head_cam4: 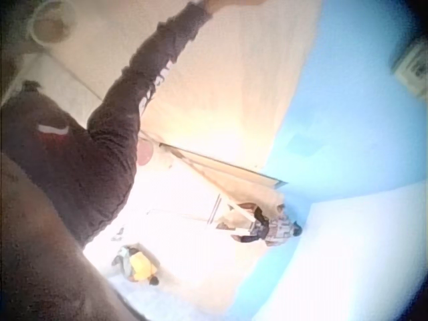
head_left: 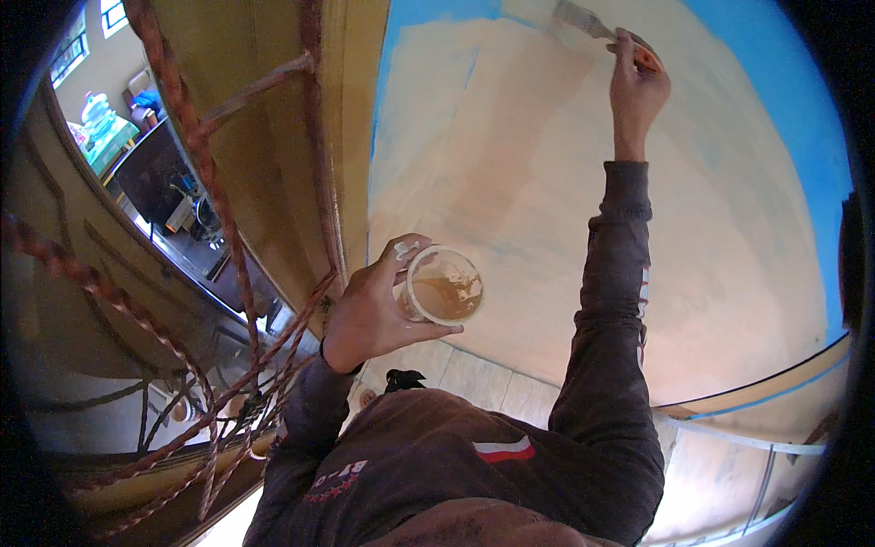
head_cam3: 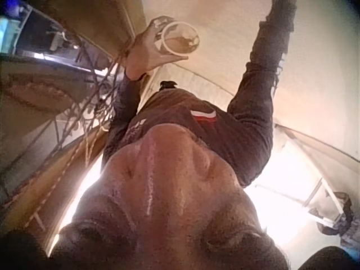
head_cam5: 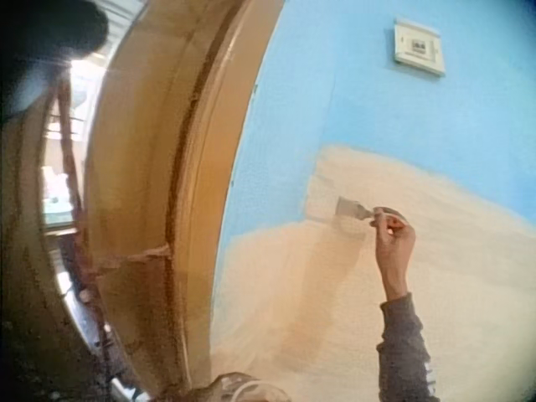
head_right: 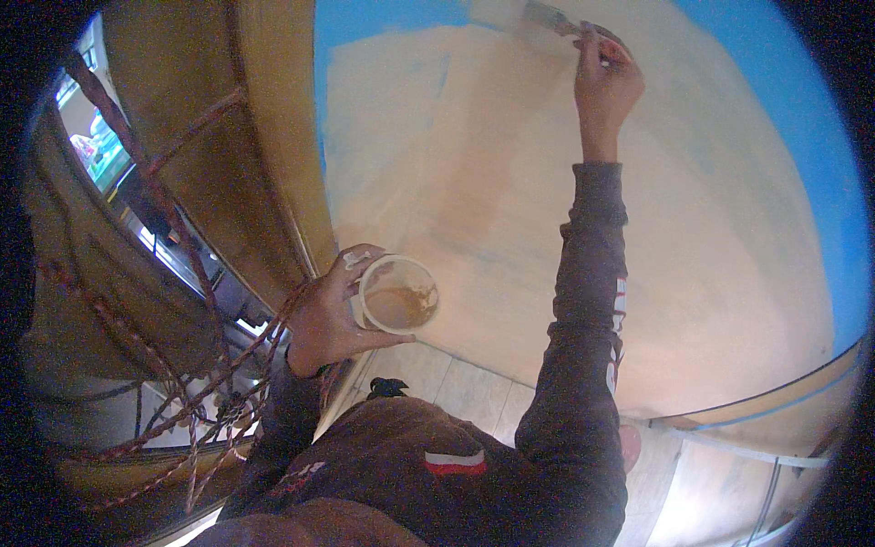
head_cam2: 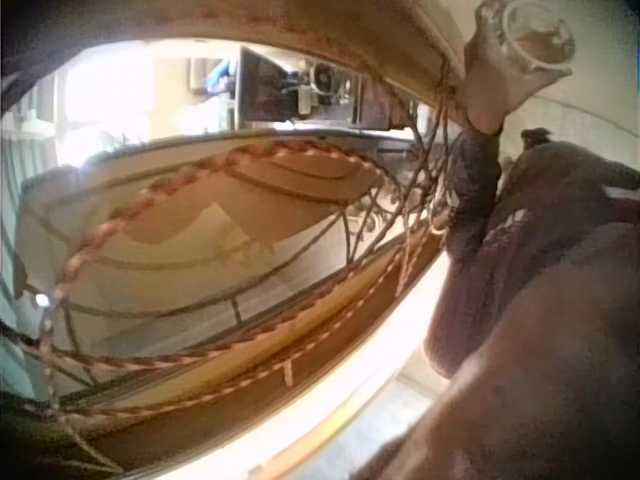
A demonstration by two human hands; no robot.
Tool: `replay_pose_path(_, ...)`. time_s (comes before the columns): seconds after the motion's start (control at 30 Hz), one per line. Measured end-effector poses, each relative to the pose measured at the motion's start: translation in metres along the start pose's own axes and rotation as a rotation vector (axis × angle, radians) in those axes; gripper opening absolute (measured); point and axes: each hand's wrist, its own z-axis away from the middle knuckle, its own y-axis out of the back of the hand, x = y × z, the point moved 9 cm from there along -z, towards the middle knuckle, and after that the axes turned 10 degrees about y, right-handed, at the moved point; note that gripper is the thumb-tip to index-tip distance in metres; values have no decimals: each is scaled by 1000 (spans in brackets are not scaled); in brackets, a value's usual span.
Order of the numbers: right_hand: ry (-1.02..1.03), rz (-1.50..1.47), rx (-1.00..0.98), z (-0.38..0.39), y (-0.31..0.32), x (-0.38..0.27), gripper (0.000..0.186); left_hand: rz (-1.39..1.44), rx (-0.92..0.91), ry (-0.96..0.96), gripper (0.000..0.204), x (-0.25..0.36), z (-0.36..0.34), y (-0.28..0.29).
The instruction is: The person paints a ceiling with beige paint using a small brush and a plastic cup. They repeatedly dip the brush into the cup and apply paint to the ceiling surface, working across different sections.
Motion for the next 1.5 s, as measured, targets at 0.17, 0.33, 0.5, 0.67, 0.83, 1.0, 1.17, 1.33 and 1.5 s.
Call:
replay_pose_path(0.17,-71,-152,-1,-14,-26,0,26,-38,-10,-28,101,-2,-2,-1)
replay_pose_path(0.33,-4,-205,13,-29,-60,-6,34,-40,-26,-7,100,5,-3,-3)
replay_pose_path(0.5,-101,-38,-10,-25,-30,-5,35,-20,-34,12,98,1,-1,0)
replay_pose_path(0.67,-14,-66,81,-26,3,-21,32,-25,-50,28,96,3,0,1)
replay_pose_path(0.83,-46,-178,26,-41,-46,-2,31,-13,-46,-47,95,-1,-1,-3)
replay_pose_path(1.0,-33,-233,16,-55,-70,-8,30,-25,-50,-61,94,0,-1,-2)
replay_pose_path(1.17,-51,-153,29,-55,-47,-2,30,-36,-32,-68,92,0,1,1)
replay_pose_path(1.33,5,-297,106,-65,-67,-16,33,-44,-36,-42,93,0,4,2)
replay_pose_path(1.5,25,-272,80,-83,-77,0,36,-66,-26,-50,92,8,6,1)
